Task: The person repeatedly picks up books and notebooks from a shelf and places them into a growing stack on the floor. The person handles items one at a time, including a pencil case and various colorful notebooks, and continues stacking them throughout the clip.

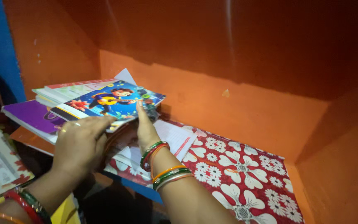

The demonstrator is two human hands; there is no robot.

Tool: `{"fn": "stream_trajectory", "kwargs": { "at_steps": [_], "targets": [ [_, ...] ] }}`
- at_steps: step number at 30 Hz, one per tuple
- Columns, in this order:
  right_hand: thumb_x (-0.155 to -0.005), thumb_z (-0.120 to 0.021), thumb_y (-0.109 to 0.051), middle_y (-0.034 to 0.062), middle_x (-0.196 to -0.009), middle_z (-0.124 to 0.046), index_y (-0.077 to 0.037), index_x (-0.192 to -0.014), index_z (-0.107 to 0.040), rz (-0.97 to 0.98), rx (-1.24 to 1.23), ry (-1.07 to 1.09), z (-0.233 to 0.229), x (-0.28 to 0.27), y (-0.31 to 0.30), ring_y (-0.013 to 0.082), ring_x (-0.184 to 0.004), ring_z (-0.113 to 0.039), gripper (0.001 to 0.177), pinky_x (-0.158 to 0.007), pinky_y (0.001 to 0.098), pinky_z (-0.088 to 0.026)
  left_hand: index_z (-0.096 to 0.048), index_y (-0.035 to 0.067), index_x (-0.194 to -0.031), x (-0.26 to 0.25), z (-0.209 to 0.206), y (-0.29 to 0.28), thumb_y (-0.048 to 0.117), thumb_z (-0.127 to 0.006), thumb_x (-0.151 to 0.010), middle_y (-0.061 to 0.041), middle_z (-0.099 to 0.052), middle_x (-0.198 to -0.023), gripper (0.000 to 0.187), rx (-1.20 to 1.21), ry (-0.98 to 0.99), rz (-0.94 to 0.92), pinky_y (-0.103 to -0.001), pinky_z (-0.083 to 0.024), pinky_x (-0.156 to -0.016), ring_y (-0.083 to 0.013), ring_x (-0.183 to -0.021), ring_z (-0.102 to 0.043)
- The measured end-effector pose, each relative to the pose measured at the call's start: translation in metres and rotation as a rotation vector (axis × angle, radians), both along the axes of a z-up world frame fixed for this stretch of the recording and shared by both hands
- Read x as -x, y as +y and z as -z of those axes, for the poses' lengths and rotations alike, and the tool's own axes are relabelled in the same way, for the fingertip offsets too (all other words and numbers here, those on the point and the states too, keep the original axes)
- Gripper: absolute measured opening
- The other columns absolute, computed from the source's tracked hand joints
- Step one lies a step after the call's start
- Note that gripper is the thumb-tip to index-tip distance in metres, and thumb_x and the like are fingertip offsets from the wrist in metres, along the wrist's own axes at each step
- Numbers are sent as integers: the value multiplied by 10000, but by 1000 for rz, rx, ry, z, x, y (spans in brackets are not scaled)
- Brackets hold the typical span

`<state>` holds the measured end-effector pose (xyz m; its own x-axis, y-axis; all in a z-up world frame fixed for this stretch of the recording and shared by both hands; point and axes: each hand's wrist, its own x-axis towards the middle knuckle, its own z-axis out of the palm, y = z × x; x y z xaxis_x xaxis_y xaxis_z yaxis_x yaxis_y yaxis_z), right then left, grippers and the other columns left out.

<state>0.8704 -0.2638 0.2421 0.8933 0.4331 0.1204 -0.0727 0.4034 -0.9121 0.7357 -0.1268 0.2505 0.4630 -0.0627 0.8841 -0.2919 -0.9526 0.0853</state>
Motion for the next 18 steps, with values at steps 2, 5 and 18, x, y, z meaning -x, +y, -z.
{"fn": "stream_trajectory", "kwargs": {
  "at_steps": [2, 5, 18],
  "targets": [
    [-982, -539, -578, 117, -1088, -690, -108, -1254, -634, -6, -17, 17, -1, 19, -8, 263, -894, -636, 551, -743, 454, -501, -681, 162, -1259, 10, 11, -5, 157, -635, -830, -73, -715, -1237, 432, -27, 28, -5, -485, -464, -965, -278, -1176, -639],
    [-970, -600, -328, 87, -1074, -716, -124, -1199, -637, 62, -195, 24, 3, 36, -1, 242, -924, -684, 309, -772, 434, -560, -640, 166, -1323, 23, 25, -10, 152, -615, -819, -56, -661, -1335, 504, -38, 117, -18, -478, -423, -1029, -255, -1249, -587],
    [-952, -633, -179, 172, -1050, -744, -13, -1115, -661, -116, -431, 264, 30, 43, -23, 331, -906, -741, 234, -863, 513, -615, -654, 51, -1336, 22, 11, 50, 329, -636, -973, -271, -594, -1388, 458, 178, -41, -262, -534, -403, -1070, -429, -1284, -526]
  ]
}}
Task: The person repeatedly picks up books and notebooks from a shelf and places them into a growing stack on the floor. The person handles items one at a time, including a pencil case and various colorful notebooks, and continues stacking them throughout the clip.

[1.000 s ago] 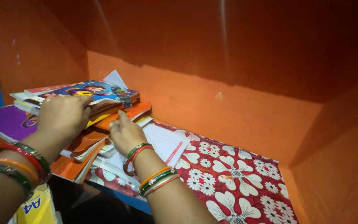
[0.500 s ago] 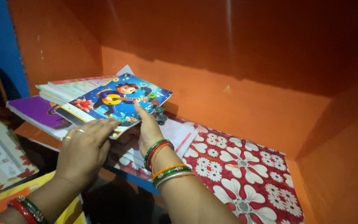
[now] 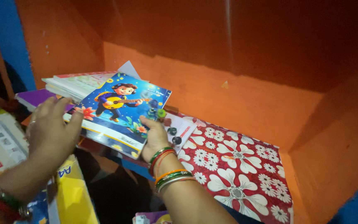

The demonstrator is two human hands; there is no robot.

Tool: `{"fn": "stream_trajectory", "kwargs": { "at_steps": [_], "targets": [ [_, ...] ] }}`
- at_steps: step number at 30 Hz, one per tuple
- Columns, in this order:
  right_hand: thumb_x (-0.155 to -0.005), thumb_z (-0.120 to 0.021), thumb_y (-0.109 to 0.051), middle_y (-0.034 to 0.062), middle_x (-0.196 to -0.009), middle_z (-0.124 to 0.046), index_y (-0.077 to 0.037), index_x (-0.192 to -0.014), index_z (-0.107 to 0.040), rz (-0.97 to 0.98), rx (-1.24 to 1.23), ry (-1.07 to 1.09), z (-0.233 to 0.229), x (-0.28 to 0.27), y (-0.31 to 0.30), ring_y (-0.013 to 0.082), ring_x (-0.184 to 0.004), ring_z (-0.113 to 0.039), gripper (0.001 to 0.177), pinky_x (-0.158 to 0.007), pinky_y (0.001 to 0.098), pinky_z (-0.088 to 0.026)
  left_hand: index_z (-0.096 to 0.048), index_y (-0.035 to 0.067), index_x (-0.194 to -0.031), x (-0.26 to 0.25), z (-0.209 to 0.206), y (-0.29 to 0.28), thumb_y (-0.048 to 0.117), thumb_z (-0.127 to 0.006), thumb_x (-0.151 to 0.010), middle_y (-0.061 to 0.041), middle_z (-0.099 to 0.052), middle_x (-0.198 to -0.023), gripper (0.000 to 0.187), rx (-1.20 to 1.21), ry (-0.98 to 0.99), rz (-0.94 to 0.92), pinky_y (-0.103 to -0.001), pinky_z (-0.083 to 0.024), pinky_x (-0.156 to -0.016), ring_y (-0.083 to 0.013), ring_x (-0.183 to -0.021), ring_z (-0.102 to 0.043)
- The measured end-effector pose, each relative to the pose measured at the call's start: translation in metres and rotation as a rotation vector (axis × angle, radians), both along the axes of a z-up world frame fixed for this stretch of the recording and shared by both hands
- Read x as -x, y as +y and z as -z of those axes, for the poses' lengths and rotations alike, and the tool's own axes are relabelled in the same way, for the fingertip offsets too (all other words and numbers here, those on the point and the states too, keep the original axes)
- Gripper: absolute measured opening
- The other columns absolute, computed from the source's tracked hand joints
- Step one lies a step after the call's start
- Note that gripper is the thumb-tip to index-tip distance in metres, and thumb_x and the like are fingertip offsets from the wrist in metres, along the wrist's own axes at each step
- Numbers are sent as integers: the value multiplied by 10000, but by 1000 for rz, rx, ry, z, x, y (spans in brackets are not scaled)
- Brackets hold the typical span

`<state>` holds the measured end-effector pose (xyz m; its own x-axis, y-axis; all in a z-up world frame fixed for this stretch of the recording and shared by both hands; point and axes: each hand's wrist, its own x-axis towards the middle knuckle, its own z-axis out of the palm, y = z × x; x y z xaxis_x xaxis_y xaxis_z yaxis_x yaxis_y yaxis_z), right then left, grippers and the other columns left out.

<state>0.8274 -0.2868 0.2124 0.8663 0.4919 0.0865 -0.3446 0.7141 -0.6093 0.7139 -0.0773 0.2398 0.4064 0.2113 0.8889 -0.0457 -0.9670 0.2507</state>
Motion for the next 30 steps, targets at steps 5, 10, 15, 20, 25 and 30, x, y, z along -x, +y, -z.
{"fn": "stream_trajectory", "kwargs": {
  "at_steps": [5, 10, 15, 20, 25, 30],
  "targets": [
    [-900, -676, -179, 153, -947, -754, -34, -1079, -674, 110, 193, 37, 3, 15, -24, 318, -771, -736, 230, -779, 505, -616, -621, 49, -1250, 2, -11, 18, 282, -631, -986, -123, -706, -1064, 353, 1108, 415, 467, -404, -549, -814, -244, -926, -695],
    [-861, -680, -183, 150, -892, -751, -41, -1028, -681, 91, 222, 80, 14, 16, -35, 308, -715, -733, 220, -744, 471, -614, -647, 23, -1113, 7, 7, 4, 217, -567, -1024, -96, -711, -958, 229, 1429, 454, 759, -321, -545, -631, -175, -740, -688],
    [-789, -660, -133, 150, -829, -691, -14, -924, -612, 183, 148, 72, 28, 3, -44, 305, -675, -703, 187, -701, 482, -626, -642, 7, -1142, 13, 14, -12, 161, -526, -1043, -97, -713, -940, 216, 1387, 404, 747, -302, -548, -620, -157, -716, -675],
    [-784, -697, -52, 137, -916, -686, -22, -989, -620, 282, 114, -11, 35, 5, -43, 289, -828, -682, 221, -848, 462, -587, -614, 23, -1218, 30, 13, -26, 121, -548, -1023, -95, -682, -964, 228, 1384, 297, 746, -294, -560, -630, -147, -741, -677],
    [-791, -711, -75, 141, -1123, -657, -60, -1157, -561, 253, 280, 79, 20, 33, -54, 273, -1015, -651, 395, -937, 464, -565, -596, -7, -1251, 51, 13, -42, 76, -518, -1011, -130, -678, -983, 266, 1404, 234, 805, -351, -603, -689, -191, -784, -705],
    [-798, -680, 33, 203, -1145, -636, -154, -1321, -495, 379, 269, 103, 14, 34, -56, 283, -1050, -674, 586, -900, 495, -587, -634, -35, -1220, 55, 13, -47, 50, -512, -1008, -122, -706, -1008, 259, 1360, 210, 868, -328, -603, -710, -178, -801, -705]
  ]
}}
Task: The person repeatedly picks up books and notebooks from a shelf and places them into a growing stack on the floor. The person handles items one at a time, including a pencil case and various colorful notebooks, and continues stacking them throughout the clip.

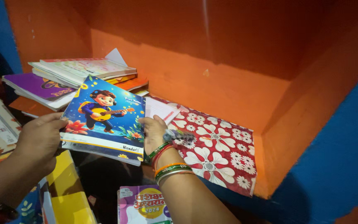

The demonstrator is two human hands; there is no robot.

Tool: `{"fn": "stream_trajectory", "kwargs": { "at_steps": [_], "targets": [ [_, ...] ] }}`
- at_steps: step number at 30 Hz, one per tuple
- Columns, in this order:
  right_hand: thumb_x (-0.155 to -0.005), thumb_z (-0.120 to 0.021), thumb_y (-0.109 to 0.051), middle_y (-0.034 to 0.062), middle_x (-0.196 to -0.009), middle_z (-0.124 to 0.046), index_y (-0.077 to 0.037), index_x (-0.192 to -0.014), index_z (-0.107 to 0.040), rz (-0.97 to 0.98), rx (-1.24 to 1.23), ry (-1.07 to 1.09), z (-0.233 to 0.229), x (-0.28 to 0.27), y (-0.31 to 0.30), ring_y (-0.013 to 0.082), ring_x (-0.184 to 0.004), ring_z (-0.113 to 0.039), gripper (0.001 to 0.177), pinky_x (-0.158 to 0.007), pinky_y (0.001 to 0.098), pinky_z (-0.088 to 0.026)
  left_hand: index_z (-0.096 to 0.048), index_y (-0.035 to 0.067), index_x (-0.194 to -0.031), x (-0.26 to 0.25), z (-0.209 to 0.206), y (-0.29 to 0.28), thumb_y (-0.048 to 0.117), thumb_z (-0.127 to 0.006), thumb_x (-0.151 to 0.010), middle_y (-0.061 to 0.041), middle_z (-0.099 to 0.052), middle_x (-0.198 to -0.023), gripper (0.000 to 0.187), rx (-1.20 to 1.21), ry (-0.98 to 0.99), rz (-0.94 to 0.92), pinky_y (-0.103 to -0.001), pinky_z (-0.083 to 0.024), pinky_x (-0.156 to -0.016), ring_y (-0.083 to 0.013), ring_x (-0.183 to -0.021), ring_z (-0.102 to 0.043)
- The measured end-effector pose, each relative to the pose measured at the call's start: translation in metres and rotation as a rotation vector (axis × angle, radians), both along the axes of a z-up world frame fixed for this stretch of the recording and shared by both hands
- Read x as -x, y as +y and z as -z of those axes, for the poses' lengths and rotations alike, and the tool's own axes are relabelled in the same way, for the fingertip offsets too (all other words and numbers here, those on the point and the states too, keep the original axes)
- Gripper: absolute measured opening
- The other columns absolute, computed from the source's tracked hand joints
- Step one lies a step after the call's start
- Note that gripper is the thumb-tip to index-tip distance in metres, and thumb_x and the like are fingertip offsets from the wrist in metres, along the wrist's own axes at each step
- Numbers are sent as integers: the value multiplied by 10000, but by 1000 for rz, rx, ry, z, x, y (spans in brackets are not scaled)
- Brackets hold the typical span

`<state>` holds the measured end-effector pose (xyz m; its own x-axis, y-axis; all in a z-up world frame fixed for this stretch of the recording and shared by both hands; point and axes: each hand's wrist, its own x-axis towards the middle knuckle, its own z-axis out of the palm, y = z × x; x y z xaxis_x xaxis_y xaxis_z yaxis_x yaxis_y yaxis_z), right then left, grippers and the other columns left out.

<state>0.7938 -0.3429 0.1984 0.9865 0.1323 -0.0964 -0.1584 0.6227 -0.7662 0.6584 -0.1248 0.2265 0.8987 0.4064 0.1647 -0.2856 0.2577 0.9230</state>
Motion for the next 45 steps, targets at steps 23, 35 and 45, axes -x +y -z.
{"fn": "stream_trajectory", "kwargs": {
  "at_steps": [23, 35, 45],
  "targets": [
    [-823, -651, -268, 175, -1343, -590, -123, -1161, -737, 419, 2046, -457, -12, 73, -101, 373, -1305, -486, 377, -1051, 518, -334, -703, 45, -1122, -14, 62, 23, 121, -675, -646, -131, -694, -1156, 483, -1883, -430, -514, -311, -522, -1075, -254, -1173, -649],
    [-861, -653, -215, 179, -1373, -554, -116, -1144, -743, 414, 2221, -501, -39, 106, -133, 369, -1402, -384, 313, -1136, 526, -295, -705, 68, -1142, 16, 53, -29, 10, -697, -591, -128, -686, -1182, 554, -1279, -258, -307, -325, -522, -1058, -247, -1150, -653],
    [-908, -678, -270, 181, -1500, -462, -137, -1251, -710, 297, 2162, -267, -37, 116, -153, 351, -1478, -308, 369, -1146, 534, -311, -672, -29, -1191, 39, 50, -55, -30, -639, -595, -167, -671, -1186, 597, -1602, -387, -512, -310, -569, -961, -267, -1062, -682]
  ]
}}
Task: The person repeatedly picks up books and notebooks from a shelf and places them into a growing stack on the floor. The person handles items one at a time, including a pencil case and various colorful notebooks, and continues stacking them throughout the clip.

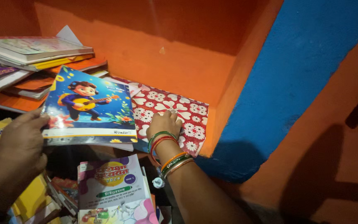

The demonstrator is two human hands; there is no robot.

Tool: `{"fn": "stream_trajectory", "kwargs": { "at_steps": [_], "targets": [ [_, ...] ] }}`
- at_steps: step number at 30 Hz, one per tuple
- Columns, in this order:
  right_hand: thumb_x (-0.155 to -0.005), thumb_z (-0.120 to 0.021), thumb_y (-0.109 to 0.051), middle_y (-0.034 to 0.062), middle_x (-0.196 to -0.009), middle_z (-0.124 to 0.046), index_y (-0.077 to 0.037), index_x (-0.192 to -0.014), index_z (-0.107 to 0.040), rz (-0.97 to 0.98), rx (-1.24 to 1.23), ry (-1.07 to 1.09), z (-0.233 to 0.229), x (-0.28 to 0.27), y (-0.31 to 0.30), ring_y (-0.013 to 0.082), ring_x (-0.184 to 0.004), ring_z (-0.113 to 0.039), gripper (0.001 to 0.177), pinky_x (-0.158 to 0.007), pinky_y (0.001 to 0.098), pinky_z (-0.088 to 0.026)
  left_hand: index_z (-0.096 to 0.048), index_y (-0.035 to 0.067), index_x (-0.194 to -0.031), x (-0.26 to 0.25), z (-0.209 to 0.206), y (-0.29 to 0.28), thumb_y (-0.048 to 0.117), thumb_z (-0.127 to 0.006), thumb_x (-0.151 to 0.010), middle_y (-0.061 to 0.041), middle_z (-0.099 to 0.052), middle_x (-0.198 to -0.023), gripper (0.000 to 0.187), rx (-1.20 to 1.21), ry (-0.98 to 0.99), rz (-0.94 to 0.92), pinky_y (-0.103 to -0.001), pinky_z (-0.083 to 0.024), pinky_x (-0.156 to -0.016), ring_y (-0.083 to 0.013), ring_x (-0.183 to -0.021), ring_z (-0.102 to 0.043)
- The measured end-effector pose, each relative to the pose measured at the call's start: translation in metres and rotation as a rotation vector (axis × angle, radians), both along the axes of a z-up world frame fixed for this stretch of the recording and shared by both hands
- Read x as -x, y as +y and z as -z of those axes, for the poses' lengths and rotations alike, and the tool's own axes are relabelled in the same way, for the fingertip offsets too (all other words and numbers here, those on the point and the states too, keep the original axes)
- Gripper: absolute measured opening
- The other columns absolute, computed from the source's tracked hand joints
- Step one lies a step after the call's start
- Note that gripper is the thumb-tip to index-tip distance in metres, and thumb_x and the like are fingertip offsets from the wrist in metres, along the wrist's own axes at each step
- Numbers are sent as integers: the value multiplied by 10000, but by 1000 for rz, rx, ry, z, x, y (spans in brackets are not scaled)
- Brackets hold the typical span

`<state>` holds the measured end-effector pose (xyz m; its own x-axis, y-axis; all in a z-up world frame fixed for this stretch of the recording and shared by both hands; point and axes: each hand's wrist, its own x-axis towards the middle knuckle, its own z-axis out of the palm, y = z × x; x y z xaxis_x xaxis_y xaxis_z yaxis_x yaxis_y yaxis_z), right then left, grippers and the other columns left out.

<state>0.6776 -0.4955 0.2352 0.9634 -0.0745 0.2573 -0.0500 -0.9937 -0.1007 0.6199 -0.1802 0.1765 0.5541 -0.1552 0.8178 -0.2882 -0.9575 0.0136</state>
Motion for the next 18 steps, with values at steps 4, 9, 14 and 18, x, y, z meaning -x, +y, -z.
{"fn": "stream_trajectory", "kwargs": {
  "at_steps": [4, 9, 14, 18],
  "targets": [
    [-871, -717, -282, 203, -1471, -481, -135, -1258, -699, 24, -37, 7, -6, 5, 0, 355, -1366, -467, 415, -1088, 490, -412, -630, 79, -1280, -6, -7, -42, 137, -536, -1039, -83, -690, -1103, 265, 1746, 461, 491, -345, -558, -792, -186, -909, -683],
    [-875, -707, -258, 220, -1416, -537, -106, -1219, -713, 27, -173, 21, -13, 2, -5, 410, -1128, -665, 376, -931, 492, -563, -554, -19, -1303, 8, 1, -74, 154, -493, -1013, -136, -698, -1055, 343, 1898, 592, 525, -381, -627, -751, -222, -880, -711],
    [-896, -637, -235, 178, -1117, -730, -119, -1055, -770, -35, -463, -58, -2, -30, -24, 346, -1025, -713, 237, -894, 458, -572, -433, 54, -1427, 13, 15, -89, -25, -578, -924, -157, -685, -1103, 529, 1688, 569, 458, -402, -597, -762, -243, -911, -710],
    [-862, -629, -240, 159, -974, -774, -117, -929, -785, -85, -640, -223, 14, -52, -38, 306, -927, -753, 210, -857, 416, -597, -459, 13, -1440, 4, 26, -91, -36, -618, -863, -174, -697, -1122, 600, 1497, 404, 505, -339, -588, -792, -221, -902, -717]
  ]
}}
